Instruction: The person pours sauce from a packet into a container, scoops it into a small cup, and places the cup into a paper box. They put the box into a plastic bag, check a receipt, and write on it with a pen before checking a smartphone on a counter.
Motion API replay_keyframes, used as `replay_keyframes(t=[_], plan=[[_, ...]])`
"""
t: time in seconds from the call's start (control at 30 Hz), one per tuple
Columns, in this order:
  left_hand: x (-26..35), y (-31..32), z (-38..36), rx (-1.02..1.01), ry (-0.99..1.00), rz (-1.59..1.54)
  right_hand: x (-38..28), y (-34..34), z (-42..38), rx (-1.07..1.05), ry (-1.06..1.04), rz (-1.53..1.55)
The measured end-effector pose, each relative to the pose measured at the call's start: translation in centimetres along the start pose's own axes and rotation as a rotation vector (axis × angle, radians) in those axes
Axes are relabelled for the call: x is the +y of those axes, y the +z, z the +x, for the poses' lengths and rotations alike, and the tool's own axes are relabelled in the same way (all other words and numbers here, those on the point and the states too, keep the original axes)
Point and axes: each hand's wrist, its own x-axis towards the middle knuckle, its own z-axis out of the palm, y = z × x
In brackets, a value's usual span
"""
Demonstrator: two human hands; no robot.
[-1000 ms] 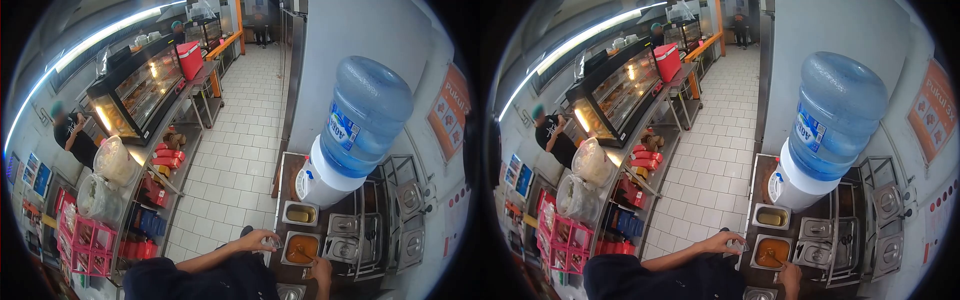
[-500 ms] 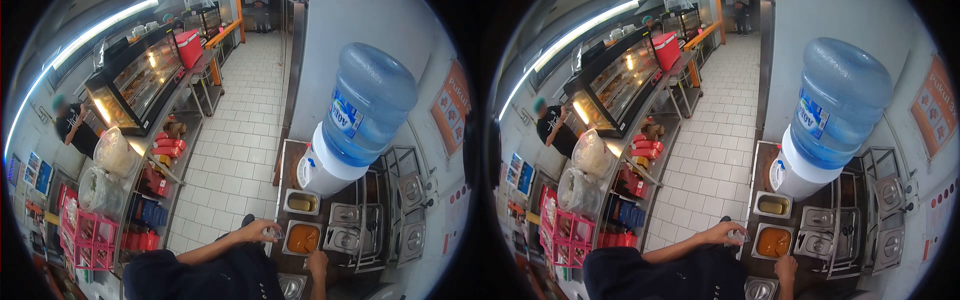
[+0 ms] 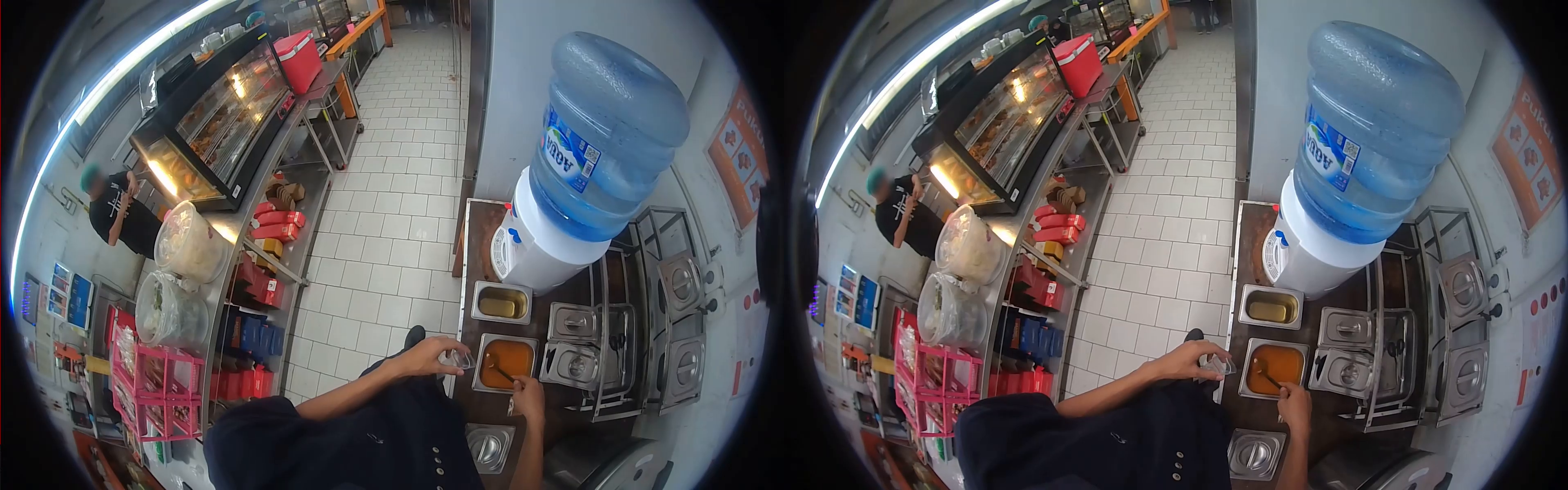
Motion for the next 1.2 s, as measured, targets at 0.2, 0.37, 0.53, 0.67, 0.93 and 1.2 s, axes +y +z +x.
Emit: replay_keyframes(t=[0.2, 0.37, 0.53, 0.67, 0.93, 1.2], plan=[[-0.9, 0.3, 0.0, 0.025, 0.026, -0.024, 0.3, 0.3, 0.1, 0.199, -0.123, -0.378], [-0.8, 0.2, -0.1, 0.043, 0.060, 0.007, 2.7, 1.9, 0.9, 0.327, -0.135, -0.531], [-1.2, 0.4, -0.1, 0.023, 0.035, 0.001, 4.1, 2.7, -0.5, 0.238, -0.093, -0.550], [-1.2, 0.5, -0.1, 0.014, 0.046, 0.014, 1.4, 1.0, -2.4, 0.109, -0.034, -0.414], [-1.1, 0.9, 0.5, 0.023, 0.074, 0.020, 2.1, 2.3, 0.1, -0.032, -0.018, -0.052], [-1.1, 0.4, 0.1, 0.129, -0.016, -0.163, -0.4, 0.9, 0.0, 0.188, -0.068, -0.288]])
